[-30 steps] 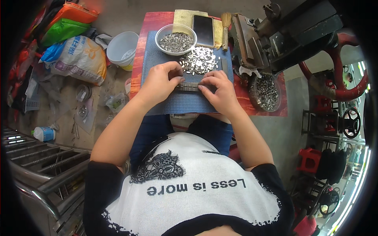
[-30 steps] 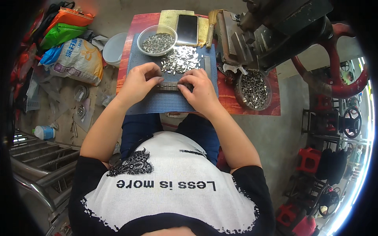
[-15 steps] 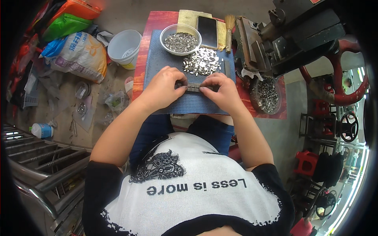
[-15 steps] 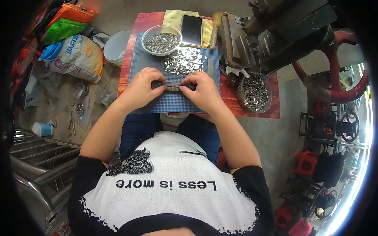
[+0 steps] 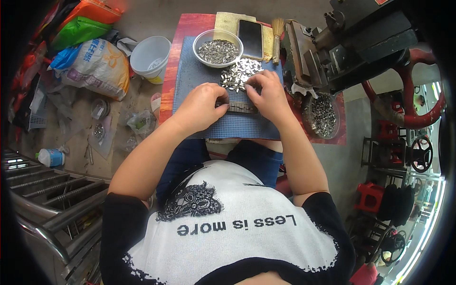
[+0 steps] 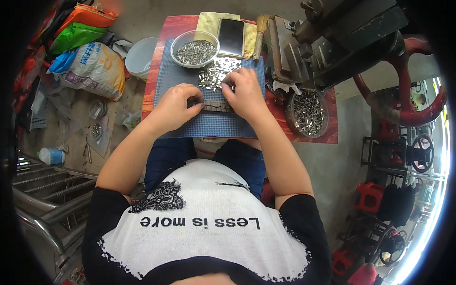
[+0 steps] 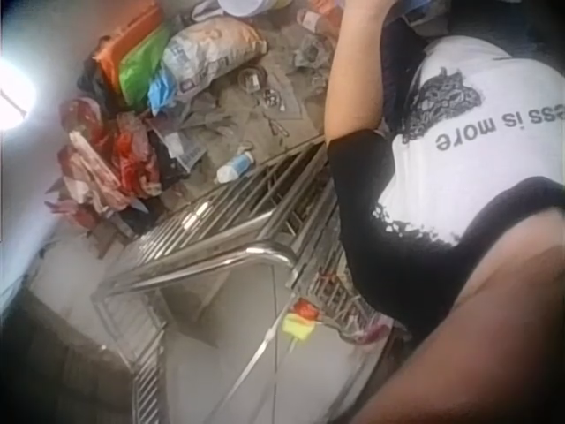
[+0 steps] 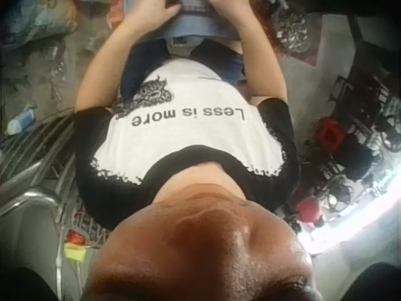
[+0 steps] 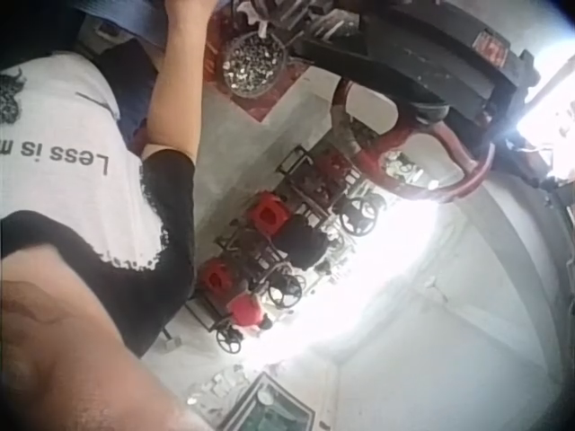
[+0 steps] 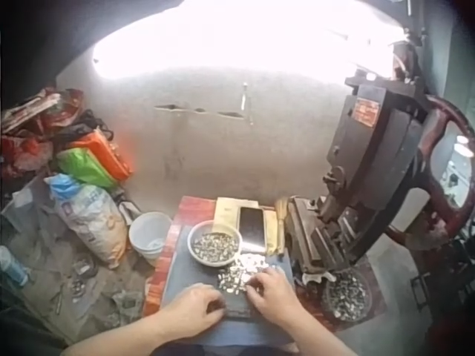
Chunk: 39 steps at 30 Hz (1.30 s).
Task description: Assembling small metal components on a strip using a manual press machine.
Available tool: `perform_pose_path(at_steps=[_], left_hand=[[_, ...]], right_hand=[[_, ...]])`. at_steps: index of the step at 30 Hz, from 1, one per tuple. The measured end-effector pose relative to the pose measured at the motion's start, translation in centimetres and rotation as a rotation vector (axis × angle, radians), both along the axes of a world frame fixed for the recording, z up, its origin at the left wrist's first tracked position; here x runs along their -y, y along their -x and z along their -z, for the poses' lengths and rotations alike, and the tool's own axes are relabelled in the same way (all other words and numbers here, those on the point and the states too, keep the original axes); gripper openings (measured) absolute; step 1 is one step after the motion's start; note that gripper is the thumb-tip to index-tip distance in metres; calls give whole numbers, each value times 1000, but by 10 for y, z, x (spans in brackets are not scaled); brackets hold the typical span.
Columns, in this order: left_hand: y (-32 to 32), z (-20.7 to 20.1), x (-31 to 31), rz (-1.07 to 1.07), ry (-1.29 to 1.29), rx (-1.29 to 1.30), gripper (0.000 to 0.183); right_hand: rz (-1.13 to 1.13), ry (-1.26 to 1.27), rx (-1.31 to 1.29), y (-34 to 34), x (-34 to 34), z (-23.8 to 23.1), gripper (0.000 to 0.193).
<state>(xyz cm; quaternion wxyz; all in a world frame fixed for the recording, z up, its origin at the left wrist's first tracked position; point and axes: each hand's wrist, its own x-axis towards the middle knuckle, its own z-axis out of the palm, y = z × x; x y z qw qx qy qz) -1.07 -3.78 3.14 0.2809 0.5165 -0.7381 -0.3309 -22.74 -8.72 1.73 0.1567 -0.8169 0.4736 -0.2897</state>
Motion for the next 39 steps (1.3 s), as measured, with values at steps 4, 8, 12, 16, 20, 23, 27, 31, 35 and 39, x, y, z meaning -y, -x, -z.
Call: perform_pose_path(at_steps=[4, 8, 12, 16, 20, 23, 27, 31, 35, 39], left_hand=[[0, -1, 0, 20, -2, -6, 15], [-4, 2, 4, 63, 78, 64, 14], [1, 2, 16, 24, 142, 13, 13], [18, 5, 33, 64, 279, 131, 11], [27, 9, 39, 75, 226, 244, 8], [28, 9, 36, 56, 234, 214, 9], [18, 4, 26, 7, 261, 82, 12], [5, 5, 11, -36, 212, 7, 11], [1, 9, 0, -14, 102, -33, 13], [7, 12, 1, 29, 105, -34, 14]], right_hand=[[-28, -134, 82, 7, 0, 0, 14], [-17, -110, 77, 12, -6, -2, 14], [76, -123, 108, 19, -13, -10, 16], [164, -346, 284, 14, -27, -23, 16], [130, -230, 390, 10, -38, -28, 14], [64, -266, 369, 6, -43, -23, 16], [-28, -159, 308, -10, -48, -12, 16], [-172, 42, 158, -11, -42, -1, 14], [-151, 4, 128, -5, -44, 0, 13], [-141, -3, 100, -1, -46, -2, 14]])
